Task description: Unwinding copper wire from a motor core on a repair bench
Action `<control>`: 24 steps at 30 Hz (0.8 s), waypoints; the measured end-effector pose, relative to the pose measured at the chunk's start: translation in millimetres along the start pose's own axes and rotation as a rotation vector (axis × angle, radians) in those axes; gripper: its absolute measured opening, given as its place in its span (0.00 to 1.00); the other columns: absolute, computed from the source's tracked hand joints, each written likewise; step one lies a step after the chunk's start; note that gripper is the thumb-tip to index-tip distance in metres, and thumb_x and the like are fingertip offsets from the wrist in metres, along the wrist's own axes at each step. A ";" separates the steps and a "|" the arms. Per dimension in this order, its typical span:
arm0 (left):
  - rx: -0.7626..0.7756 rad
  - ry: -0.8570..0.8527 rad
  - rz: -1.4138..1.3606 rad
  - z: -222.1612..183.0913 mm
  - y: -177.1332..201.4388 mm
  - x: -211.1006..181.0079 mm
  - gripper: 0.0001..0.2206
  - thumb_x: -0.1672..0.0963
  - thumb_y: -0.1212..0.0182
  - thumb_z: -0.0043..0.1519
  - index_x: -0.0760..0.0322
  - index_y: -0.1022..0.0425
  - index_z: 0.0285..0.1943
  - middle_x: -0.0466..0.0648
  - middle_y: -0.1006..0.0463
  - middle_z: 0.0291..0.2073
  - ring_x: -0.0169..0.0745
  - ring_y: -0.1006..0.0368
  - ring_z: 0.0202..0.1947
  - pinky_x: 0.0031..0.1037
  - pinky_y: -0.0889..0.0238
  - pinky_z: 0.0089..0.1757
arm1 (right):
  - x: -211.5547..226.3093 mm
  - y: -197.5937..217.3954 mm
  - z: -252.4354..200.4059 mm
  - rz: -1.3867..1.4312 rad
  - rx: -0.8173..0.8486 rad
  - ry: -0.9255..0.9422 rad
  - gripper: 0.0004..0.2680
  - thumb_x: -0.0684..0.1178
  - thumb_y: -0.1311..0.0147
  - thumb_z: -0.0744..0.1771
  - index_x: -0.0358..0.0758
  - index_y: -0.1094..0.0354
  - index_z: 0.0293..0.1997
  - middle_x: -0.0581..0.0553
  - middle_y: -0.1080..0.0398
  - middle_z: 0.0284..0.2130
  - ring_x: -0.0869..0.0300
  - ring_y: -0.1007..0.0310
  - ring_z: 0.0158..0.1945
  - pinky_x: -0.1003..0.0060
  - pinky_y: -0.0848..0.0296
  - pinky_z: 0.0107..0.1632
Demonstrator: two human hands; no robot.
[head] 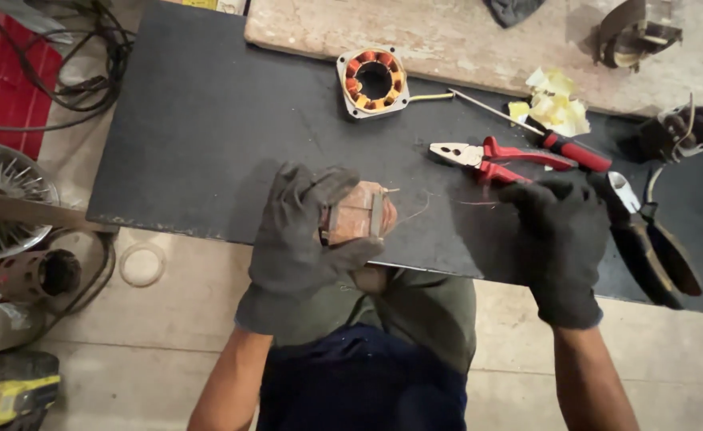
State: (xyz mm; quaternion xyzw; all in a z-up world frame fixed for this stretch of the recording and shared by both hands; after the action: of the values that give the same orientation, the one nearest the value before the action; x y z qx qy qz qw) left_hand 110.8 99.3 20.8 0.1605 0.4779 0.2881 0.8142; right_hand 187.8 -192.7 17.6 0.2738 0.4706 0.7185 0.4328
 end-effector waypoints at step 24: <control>0.046 0.191 -0.190 -34.8 14.8 14.5 0.39 0.45 0.35 0.56 0.72 0.40 0.72 0.58 0.28 0.66 0.55 0.27 0.63 0.37 0.36 0.59 | 90.4 -0.8 -1.0 0.485 0.174 0.011 0.20 0.43 0.36 0.60 0.44 0.28 0.59 0.47 0.23 0.43 0.51 0.27 0.37 0.58 0.31 0.43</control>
State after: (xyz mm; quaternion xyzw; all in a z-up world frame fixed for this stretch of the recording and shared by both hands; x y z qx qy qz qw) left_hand 81.3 119.4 1.7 0.1051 0.5730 0.2127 0.7845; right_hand 144.3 -113.5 15.2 0.4112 0.4537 0.7594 0.2202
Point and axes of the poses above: each hand's wrist, its own z-axis towards the middle knuckle, its own y-axis out of the back of the hand, x = y × z, the point moved 4 cm from there along z, towards the middle knuckle
